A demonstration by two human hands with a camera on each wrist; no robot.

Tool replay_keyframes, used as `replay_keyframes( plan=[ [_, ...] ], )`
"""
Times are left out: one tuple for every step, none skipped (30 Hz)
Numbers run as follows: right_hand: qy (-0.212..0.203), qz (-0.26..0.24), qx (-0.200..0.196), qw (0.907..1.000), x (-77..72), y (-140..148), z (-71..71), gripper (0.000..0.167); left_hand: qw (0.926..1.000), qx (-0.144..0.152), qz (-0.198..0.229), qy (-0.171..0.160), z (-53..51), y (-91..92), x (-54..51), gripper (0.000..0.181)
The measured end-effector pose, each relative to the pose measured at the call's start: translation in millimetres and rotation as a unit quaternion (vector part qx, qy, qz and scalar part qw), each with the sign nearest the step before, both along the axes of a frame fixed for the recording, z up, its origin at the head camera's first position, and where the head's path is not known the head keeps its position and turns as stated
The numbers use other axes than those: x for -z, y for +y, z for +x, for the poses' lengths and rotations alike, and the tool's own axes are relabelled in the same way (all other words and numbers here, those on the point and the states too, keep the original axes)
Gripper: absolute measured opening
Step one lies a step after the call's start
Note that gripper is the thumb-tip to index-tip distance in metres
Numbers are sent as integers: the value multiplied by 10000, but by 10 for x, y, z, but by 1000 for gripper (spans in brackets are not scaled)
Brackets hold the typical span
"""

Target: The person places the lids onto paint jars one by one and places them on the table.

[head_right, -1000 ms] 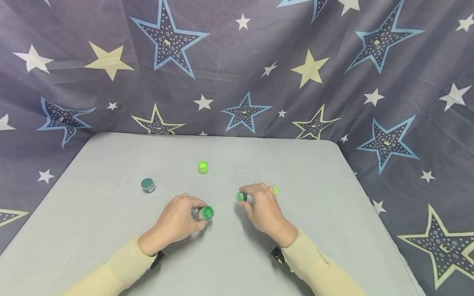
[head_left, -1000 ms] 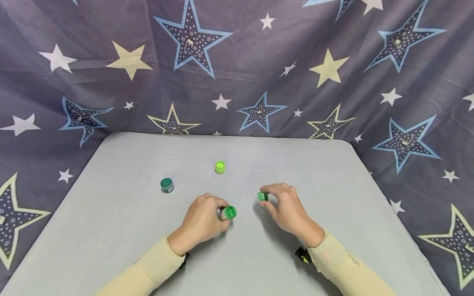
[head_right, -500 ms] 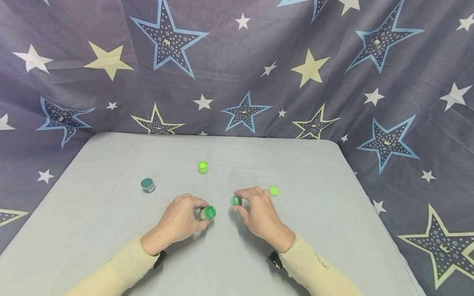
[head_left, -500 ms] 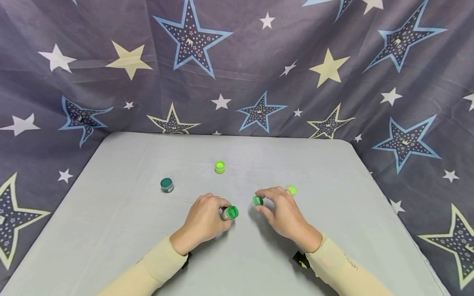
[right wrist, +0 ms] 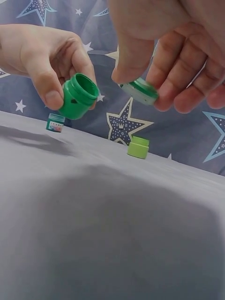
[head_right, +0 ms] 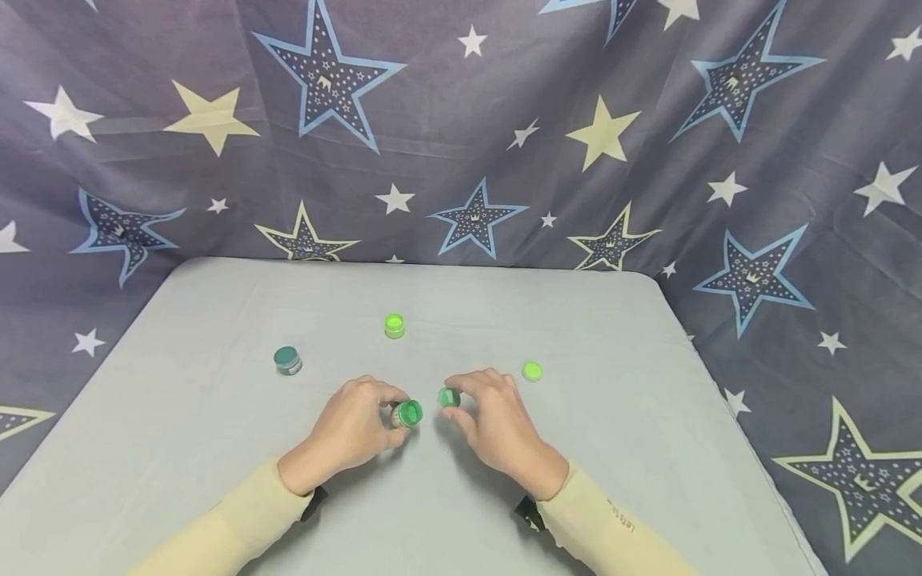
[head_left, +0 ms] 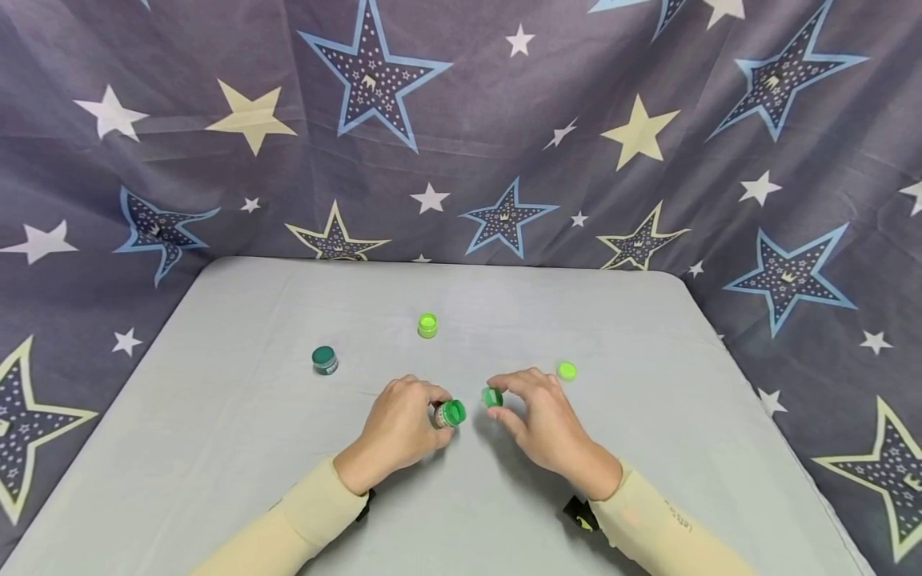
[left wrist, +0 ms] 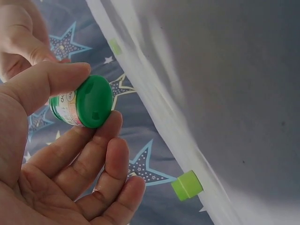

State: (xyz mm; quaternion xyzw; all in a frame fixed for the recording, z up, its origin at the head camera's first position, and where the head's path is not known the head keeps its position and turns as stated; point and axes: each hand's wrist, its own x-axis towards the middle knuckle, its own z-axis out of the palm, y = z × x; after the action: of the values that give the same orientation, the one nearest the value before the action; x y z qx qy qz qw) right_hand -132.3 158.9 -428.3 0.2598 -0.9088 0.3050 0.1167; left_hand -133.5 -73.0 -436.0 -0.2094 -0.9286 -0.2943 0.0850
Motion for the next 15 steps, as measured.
replay_keyframes(
  plan=[
    [17, -21, -23, 10000, 5, -7, 2, 38, 10000, 6, -6, -1, -1, 1, 1, 27],
    [30, -39, -38, 10000, 5, -14, 7, 38, 10000, 8, -14, 2, -4, 1, 4, 27],
    [46, -53, -59, 10000, 8, -22, 10, 38, 10000, 13, -9, 8, -6, 2, 6, 27],
    [63, -68, -80, 9999, 9, -30, 14, 39, 10000, 19, -12, 19, -8, 3, 8, 27],
    [60, -77, -99, 9999, 6, -39, 19, 38, 10000, 26, -6, 21, -10, 4, 9, 27],
    [43, -83, -117, 9999, 1, -48, 25, 38, 10000, 36, 4, 25, -12, 6, 9, 27],
    [23, -100, -136, 9999, -2, -57, 30, 38, 10000, 44, 5, 27, -15, 7, 10, 27],
    [9, -101, -142, 9998, -5, -66, 37, 38, 10000, 54, 10, 28, -16, 10, 9, 28],
    [-22, -105, -161, 9998, -12, -75, 43, 37, 10000, 58, 9, 28, -17, 13, 8, 28],
    [-49, -124, -177, 9998, -19, -84, 49, 37, 10000, 60, 2, 27, -19, 15, 6, 28],
    [-80, -142, -193, 9997, -23, -93, 54, 37, 10000, 63, 6, 20, -20, 18, 5, 29],
    [-93, -155, -203, 9996, -25, -101, 58, 37, 10000, 63, 3, 21, -20, 20, 4, 29],
    [-101, -170, -213, 9996, -28, -109, 63, 37, 10000, 71, 10, 22, -20, 22, 4, 29],
    [-103, -181, -219, 9995, -29, -117, 66, 37, 10000, 74, 21, 21, -21, 24, 4, 30],
    [-118, -204, -230, 9995, -32, -125, 69, 37, 10000, 74, 29, 24, -21, 26, 2, 30]
  ],
)
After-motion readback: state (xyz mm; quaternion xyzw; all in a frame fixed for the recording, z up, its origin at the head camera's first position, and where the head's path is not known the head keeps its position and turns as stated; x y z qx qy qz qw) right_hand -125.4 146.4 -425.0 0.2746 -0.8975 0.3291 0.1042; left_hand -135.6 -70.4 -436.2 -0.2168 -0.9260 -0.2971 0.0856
